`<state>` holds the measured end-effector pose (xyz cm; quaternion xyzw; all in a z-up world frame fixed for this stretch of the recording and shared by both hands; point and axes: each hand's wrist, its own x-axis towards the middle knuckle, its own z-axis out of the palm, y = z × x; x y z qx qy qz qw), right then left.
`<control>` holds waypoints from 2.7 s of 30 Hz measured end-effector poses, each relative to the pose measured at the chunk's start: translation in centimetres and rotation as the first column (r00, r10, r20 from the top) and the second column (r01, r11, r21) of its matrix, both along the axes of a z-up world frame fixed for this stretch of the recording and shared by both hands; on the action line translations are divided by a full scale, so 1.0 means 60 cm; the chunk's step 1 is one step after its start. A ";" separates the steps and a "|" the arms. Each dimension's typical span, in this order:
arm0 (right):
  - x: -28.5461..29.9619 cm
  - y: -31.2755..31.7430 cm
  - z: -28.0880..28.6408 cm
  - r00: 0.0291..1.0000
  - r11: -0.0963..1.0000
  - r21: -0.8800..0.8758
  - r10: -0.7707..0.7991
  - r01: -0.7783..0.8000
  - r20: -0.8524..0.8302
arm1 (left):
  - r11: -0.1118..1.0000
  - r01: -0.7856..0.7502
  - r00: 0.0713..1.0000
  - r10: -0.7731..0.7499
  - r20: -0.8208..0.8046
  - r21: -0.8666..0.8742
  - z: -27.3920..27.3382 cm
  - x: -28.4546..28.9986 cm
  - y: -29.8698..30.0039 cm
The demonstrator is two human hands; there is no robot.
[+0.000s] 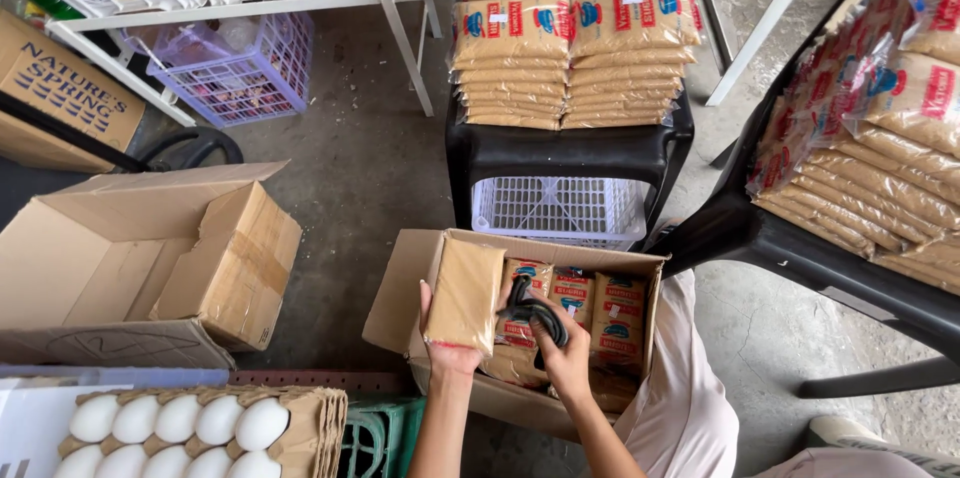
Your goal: Clean individual packets of sugar and stack them neatly on a chair in a grocery store.
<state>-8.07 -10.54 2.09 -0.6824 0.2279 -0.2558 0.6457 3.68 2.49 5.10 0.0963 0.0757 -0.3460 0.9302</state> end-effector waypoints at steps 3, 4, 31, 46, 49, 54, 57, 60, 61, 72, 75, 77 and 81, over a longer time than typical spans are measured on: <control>0.006 -0.012 0.006 0.926 0.899 0.339 -0.156 0.277 -0.344 | 0.994 0.091 0.990 -0.084 0.109 -0.063 0.025 -0.010 -0.005; 0.007 -0.018 -0.003 0.926 0.897 0.341 -0.158 0.280 -0.344 | 0.994 0.094 0.990 -0.087 0.109 -0.061 0.014 -0.011 -0.006; -0.004 -0.072 -0.092 0.978 0.490 0.849 0.151 -0.200 0.144 | 0.295 -0.741 -0.187 -0.953 0.237 0.603 0.129 -0.065 -0.004; 0.004 -0.082 -0.089 0.992 0.423 0.906 -0.110 -0.011 0.063 | 0.707 -0.326 0.849 -0.073 0.523 0.628 -0.104 -0.116 0.017; -0.007 -0.091 -0.089 0.995 0.519 0.855 -0.074 -0.014 0.062 | 0.694 -0.216 0.947 -0.023 0.321 0.687 -0.125 -0.112 0.020; -0.007 -0.129 -0.066 0.988 0.868 0.497 0.068 0.009 -0.137 | 0.766 -0.232 0.924 -0.018 0.382 0.599 -0.140 -0.075 0.006; 0.004 -0.164 -0.019 0.991 0.806 0.592 0.081 -0.001 -0.109 | 0.774 -0.232 0.911 -0.040 0.411 0.589 -0.124 -0.040 -0.017; 0.024 -0.209 0.046 0.980 0.840 0.541 0.140 -0.043 -0.140 | 0.807 -0.194 0.941 -0.007 0.339 0.558 -0.048 -0.004 -0.053; 0.030 -0.220 0.087 0.981 0.842 0.538 0.137 -0.044 -0.134 | 0.810 -0.195 0.939 -0.009 0.345 0.553 -0.014 0.006 -0.063; 0.235 -0.435 0.386 0.960 0.942 -0.201 0.244 -0.269 -0.140 | 0.860 -0.333 0.640 -0.094 0.763 0.386 0.260 0.220 -0.221; 0.316 -0.457 0.470 0.977 0.964 -0.160 0.211 -0.215 -0.043 | 0.860 -0.400 0.559 -0.045 0.828 0.318 0.286 0.332 -0.274; 0.379 -0.490 0.476 0.970 0.968 -0.099 0.237 -0.231 0.058 | 0.885 -0.384 0.530 -0.021 0.847 0.262 0.320 0.399 -0.308; 0.508 -0.543 0.439 0.936 0.973 0.064 0.195 -0.223 0.294 | 0.826 -0.447 0.495 -0.091 0.864 0.343 0.374 0.506 -0.367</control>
